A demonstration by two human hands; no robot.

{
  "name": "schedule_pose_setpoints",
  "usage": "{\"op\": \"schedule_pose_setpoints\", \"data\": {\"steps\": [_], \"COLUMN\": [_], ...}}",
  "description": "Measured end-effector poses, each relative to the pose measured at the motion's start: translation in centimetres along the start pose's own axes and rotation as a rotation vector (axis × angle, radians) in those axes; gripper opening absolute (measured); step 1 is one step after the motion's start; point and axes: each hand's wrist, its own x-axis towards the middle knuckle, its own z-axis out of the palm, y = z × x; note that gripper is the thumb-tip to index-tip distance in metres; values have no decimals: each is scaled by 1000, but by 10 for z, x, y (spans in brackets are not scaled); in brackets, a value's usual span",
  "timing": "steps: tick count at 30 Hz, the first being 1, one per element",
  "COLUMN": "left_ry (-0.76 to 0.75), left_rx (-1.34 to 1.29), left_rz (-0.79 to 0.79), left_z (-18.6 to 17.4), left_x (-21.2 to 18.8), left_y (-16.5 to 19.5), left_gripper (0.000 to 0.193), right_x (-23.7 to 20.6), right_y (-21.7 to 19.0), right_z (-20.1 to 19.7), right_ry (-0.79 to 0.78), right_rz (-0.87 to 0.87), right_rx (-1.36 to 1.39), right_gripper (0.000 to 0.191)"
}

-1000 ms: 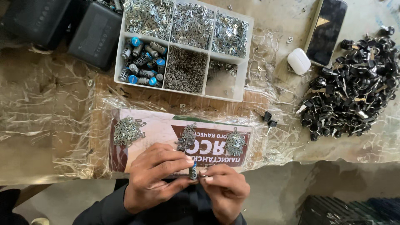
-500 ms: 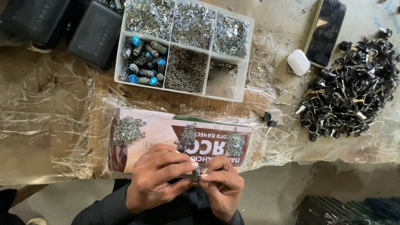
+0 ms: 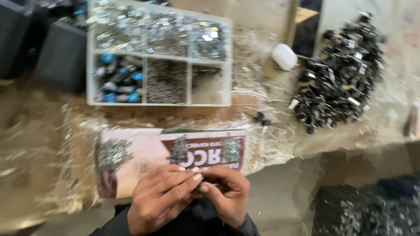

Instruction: The person picks small metal parts from piles on the table, fits them together by hand, and places the assembled pieces into a compartment organizer box, repeating the cycle. They occasionally reach across the table to gather more parts from the surrounding piles.

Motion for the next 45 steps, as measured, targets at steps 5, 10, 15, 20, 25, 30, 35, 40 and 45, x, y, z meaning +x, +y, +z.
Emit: {"op": "schedule_pose_setpoints", "data": {"steps": [5,10,15,20,25,30,35,40,45], "left_ry": [5,101,184,185,115,106,76,85,103], "left_rx": [-23,-27,-51,-136,-198,-226,-324,-292,-205], "left_rz": [-46,-259,-304,-345,-295,-310,-330,-282,-193], "left_z": [12,12,18,18,19,14,9,-3,-12], "left_x": [0,-1,7,19,22,13,6,6,7], "left_y": [2,7,9,12,17,18,17,15,13], "left_gripper": [29,27,26,27,29,27,26,27,28], "right_x": [18,76,98,59,38,43,43,46,55], "right_y": [-30,-60,-66,-52,-42,-61,-80,-91,-99], "right_z": [-30,-65,-86,-73,-36,-22,-19,-10,3], "right_ry": [-35,624,370,201,52,-40,-80,-128,-245], "right_rz": [-247,-768,-618,-385,-593,-570,-585,-561,-591], "right_rx": [-269,-1377,-1341,65,-321,-409,-528,-575,-587], "right_gripper": [17,30,31,25,32,30,29,29,27]}}
